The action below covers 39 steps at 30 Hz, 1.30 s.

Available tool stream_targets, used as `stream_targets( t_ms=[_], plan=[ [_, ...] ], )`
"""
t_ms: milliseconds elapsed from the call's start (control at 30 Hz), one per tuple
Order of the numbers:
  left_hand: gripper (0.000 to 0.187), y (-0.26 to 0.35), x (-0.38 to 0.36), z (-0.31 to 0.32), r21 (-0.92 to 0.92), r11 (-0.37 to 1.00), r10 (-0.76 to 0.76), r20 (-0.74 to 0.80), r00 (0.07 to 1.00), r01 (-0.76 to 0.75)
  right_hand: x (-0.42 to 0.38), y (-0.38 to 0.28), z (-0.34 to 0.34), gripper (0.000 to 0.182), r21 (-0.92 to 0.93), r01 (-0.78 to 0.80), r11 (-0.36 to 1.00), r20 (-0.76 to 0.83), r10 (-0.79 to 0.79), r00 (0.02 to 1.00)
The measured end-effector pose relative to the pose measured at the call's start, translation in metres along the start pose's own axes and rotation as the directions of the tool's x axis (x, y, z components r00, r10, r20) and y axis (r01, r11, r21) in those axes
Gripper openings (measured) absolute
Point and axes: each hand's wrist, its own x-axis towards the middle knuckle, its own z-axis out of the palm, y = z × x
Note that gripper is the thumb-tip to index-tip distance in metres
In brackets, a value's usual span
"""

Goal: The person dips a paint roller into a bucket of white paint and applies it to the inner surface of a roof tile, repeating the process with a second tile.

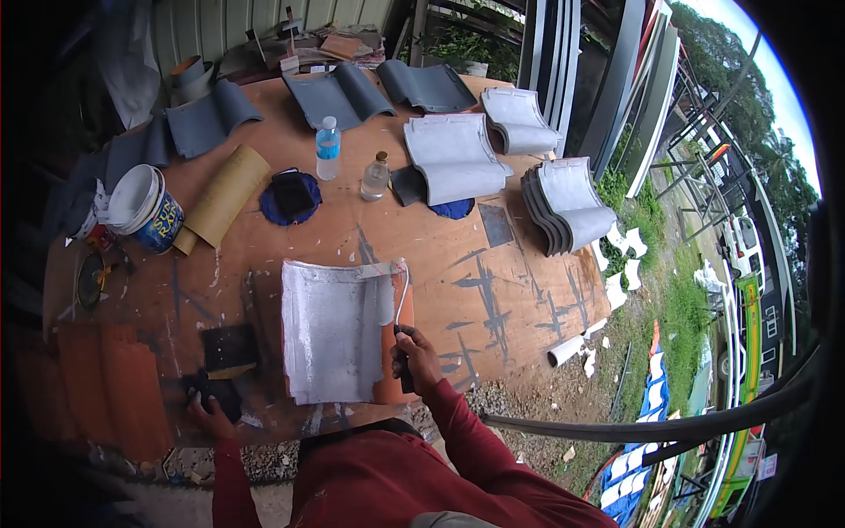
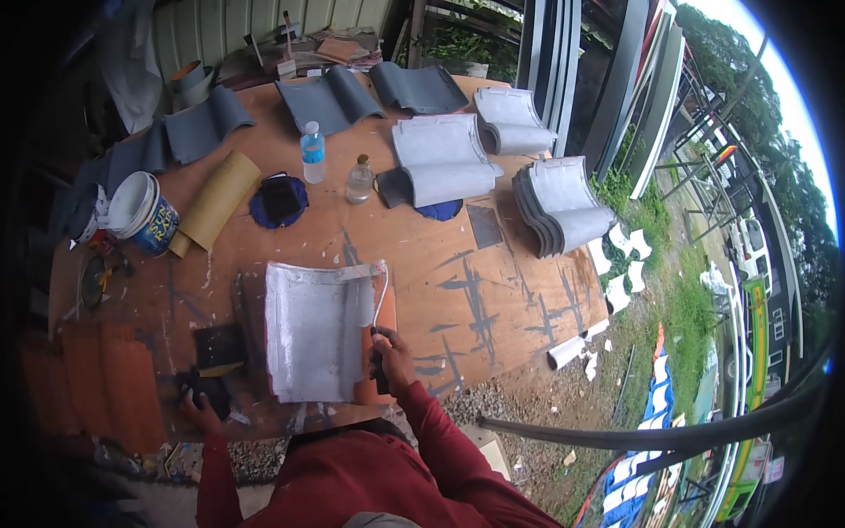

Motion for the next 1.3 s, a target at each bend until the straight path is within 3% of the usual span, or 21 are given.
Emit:
stream_targets(
  t_ms=[133, 200, 267, 333, 400, 467, 533, 600, 633, 700, 733, 833, 900, 933, 967, 1000, 1033, 1067, 1133, 1233, 1300],
  plan=[
    [0.034, 0.102, 0.015, -0.074, -0.222, 0.958, -0.177, 0.037, 0.983, 0.181, -0.046, 0.016, 0.000, 0.043, 0.016, -0.077, 0.997, -0.036, 0.077, 0.996],
    [0.031, 0.148, 0.021, -0.090, -0.440, 0.886, -0.162, 0.010, 0.987, 0.150, -0.073, 0.029, -0.003, 0.032, 0.038, -0.180, 0.983, -0.046, 0.182, 0.982],
    [0.024, 0.197, 0.031, -0.105, -0.663, 0.736, -0.053, 0.143, 0.988, 0.135, -0.084, 0.036, -0.002, 0.031, 0.027, -0.186, 0.982, -0.066, 0.188, 0.980],
    [0.018, 0.260, 0.047, -0.135, -0.763, 0.628, 0.075, 0.257, 0.964, 0.154, -0.086, 0.044, -0.002, 0.031, 0.055, -0.172, 0.984, -0.073, 0.176, 0.982],
    [0.011, 0.324, 0.080, -0.172, -0.895, 0.405, 0.436, 0.012, 0.900, -0.185, -0.073, 0.033, 0.012, 0.033, 0.018, -0.127, 0.992, -0.122, 0.128, 0.984],
    [0.008, 0.362, 0.106, -0.196, -0.918, 0.044, 0.590, -0.295, 0.752, -0.395, -0.052, 0.029, 0.019, 0.032, -0.009, -0.062, 0.998, -0.124, 0.060, 0.990],
    [0.006, 0.401, 0.107, -0.213, -0.853, -0.304, 0.423, -0.520, 0.742, -0.425, -0.038, 0.033, 0.016, 0.033, 0.014, 0.001, 1.000, -0.097, 0.000, 0.995],
    [0.006, 0.395, 0.104, -0.243, -0.909, -0.360, 0.484, -0.373, 0.791, -0.208, -0.054, 0.030, 0.026, 0.033, 0.016, -0.028, 0.999, -0.117, 0.030, 0.993],
    [0.006, 0.392, 0.108, -0.259, -0.913, -0.358, 0.494, -0.363, 0.790, -0.196, -0.065, 0.036, 0.031, 0.033, 0.026, -0.034, 0.999, -0.125, 0.037, 0.991],
    [0.037, 0.384, 0.118, -0.279, -0.951, -0.285, 0.695, -0.118, 0.709, 0.121, -0.087, 0.052, 0.038, 0.029, 0.046, -0.031, 0.998, -0.155, 0.038, 0.987],
    [0.037, 0.382, 0.118, -0.277, -0.953, -0.274, 0.694, -0.104, 0.713, 0.127, -0.089, 0.055, 0.041, 0.029, 0.046, -0.046, 0.998, -0.156, 0.053, 0.986],
    [0.019, 0.387, 0.115, -0.267, -0.941, -0.281, 0.542, -0.316, 0.779, -0.187, -0.081, 0.051, 0.046, 0.029, 0.028, 0.000, 1.000, -0.227, 0.006, 0.974],
    [0.031, 0.388, 0.111, -0.267, -0.881, -0.258, 0.438, -0.473, 0.764, -0.398, -0.050, 0.038, 0.046, 0.031, 0.012, 0.053, 0.999, -0.198, -0.049, 0.979],
    [0.031, 0.384, 0.118, -0.278, -0.883, -0.252, 0.440, -0.470, 0.766, -0.397, -0.031, 0.031, 0.047, 0.032, -0.090, 0.084, 0.992, -0.214, -0.101, 0.972],
    [0.018, 0.377, 0.132, -0.299, -0.990, -0.101, 0.606, 0.014, 0.795, 0.094, -0.014, 0.025, 0.049, 0.034, -0.192, 0.108, 0.975, -0.221, -0.150, 0.964],
    [0.015, 0.371, 0.138, -0.313, -0.830, 0.120, 0.664, 0.475, 0.577, 0.545, -0.004, 0.017, 0.055, 0.038, -0.296, 0.121, 0.948, -0.230, -0.193, 0.954],
    [0.015, 0.371, 0.139, -0.316, -0.797, 0.109, 0.667, 0.502, 0.551, 0.595, 0.013, 0.019, 0.054, 0.041, -0.356, 0.115, 0.927, -0.256, -0.215, 0.942],
    [0.016, 0.372, 0.134, -0.309, -0.859, 0.016, 0.668, 0.389, 0.634, 0.511, 0.020, 0.024, 0.051, 0.040, -0.439, 0.132, 0.889, -0.268, -0.270, 0.925],
    [0.018, 0.379, 0.113, -0.286, -0.942, -0.313, 0.507, -0.056, 0.860, 0.123, 0.026, 0.035, 0.040, 0.037, -0.789, 0.202, 0.580, -0.183, -0.536, 0.824],
    [0.025, 0.369, 0.098, -0.261, -0.860, -0.510, 0.350, -0.244, 0.904, -0.035, 0.000, 0.029, 0.047, 0.034, -0.708, 0.072, 0.703, -0.310, -0.400, 0.862],
    [0.031, 0.372, 0.091, -0.252, -0.841, -0.540, 0.352, -0.256, 0.900, -0.028, 0.006, 0.024, 0.048, 0.035, -0.706, 0.079, 0.704, -0.305, -0.402, 0.863]
  ],
)
